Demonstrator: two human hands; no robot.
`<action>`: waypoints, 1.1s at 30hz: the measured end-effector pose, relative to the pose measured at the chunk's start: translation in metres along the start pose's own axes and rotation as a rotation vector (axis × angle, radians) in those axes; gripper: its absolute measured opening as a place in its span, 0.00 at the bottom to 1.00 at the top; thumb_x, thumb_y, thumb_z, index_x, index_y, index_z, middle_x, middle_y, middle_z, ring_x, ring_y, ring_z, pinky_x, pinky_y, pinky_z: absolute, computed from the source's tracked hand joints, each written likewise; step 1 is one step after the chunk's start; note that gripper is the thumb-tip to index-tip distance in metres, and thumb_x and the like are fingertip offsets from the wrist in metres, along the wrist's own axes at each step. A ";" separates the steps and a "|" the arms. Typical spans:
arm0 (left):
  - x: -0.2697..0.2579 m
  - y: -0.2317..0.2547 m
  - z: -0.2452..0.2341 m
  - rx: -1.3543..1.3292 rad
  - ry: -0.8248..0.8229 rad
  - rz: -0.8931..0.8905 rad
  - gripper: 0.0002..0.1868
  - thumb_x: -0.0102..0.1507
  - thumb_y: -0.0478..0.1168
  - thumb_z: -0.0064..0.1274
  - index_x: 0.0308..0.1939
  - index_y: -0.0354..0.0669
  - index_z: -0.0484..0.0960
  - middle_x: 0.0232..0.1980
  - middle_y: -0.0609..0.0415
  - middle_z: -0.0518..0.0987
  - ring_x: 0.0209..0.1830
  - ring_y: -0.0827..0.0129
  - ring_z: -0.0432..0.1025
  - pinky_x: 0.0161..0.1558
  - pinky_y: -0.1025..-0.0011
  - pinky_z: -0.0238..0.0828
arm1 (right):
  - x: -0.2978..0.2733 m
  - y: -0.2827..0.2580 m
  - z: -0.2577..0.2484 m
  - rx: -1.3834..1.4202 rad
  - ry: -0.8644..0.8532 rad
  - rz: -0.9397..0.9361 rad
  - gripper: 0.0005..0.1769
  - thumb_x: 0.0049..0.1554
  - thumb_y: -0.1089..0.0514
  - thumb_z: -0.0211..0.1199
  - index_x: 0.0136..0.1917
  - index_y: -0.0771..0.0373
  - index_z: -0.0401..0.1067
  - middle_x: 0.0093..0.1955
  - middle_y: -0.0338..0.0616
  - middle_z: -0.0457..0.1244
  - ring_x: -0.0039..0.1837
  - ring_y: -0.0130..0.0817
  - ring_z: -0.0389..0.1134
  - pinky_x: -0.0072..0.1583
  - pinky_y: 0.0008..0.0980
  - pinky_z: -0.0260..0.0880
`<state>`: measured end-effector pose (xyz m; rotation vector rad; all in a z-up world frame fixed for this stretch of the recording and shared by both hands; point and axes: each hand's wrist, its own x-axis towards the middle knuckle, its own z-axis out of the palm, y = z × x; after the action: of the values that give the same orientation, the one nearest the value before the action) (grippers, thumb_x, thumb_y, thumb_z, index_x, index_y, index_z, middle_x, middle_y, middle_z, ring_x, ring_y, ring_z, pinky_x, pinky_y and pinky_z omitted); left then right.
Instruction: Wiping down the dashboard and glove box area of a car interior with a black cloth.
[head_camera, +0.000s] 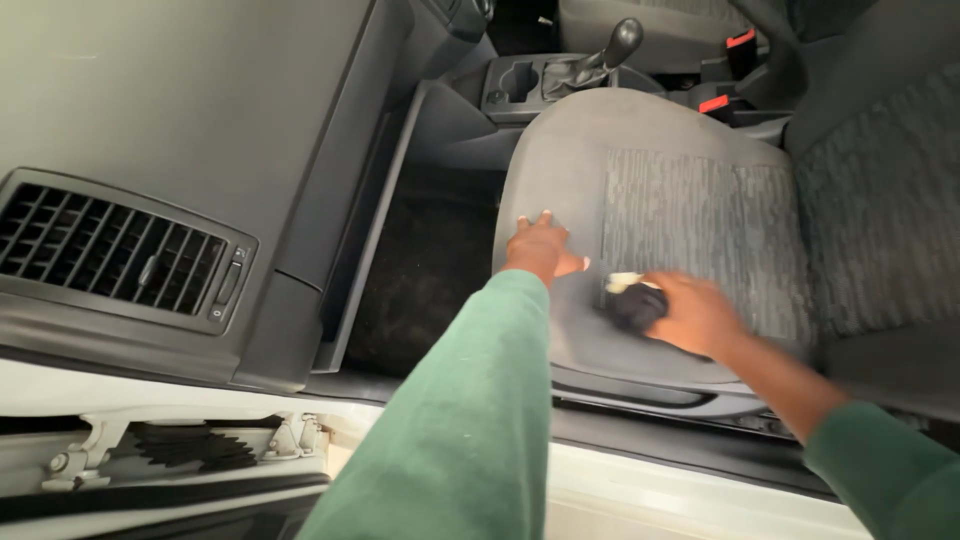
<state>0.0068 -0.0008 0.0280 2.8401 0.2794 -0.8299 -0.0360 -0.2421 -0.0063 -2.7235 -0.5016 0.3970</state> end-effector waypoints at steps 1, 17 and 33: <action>0.008 -0.001 0.001 -0.003 0.000 0.001 0.43 0.60 0.68 0.54 0.76 0.66 0.61 0.84 0.63 0.43 0.84 0.49 0.38 0.70 0.50 0.60 | 0.008 -0.004 0.000 -0.003 0.000 0.000 0.41 0.40 0.47 0.75 0.68 0.44 0.70 0.67 0.40 0.66 0.68 0.46 0.67 0.68 0.42 0.67; -0.029 0.012 -0.040 -1.216 0.059 0.246 0.49 0.48 0.73 0.59 0.58 0.36 0.79 0.55 0.45 0.81 0.57 0.52 0.75 0.52 0.42 0.71 | 0.048 -0.060 -0.032 1.457 -0.084 0.397 0.30 0.59 0.39 0.53 0.72 0.47 0.61 0.71 0.38 0.62 0.67 0.35 0.66 0.62 0.49 0.67; 0.039 0.005 -0.065 -0.882 0.271 0.471 0.35 0.56 0.39 0.60 0.62 0.32 0.60 0.55 0.36 0.77 0.57 0.53 0.73 0.58 0.61 0.69 | 0.108 -0.029 -0.111 1.282 0.728 -0.102 0.15 0.50 0.73 0.64 0.50 0.59 0.73 0.45 0.33 0.67 0.48 0.24 0.67 0.52 0.27 0.69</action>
<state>0.0739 0.0133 0.0608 2.0302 -0.0117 -0.1432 0.0890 -0.2057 0.0829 -1.4137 -0.0805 -0.2609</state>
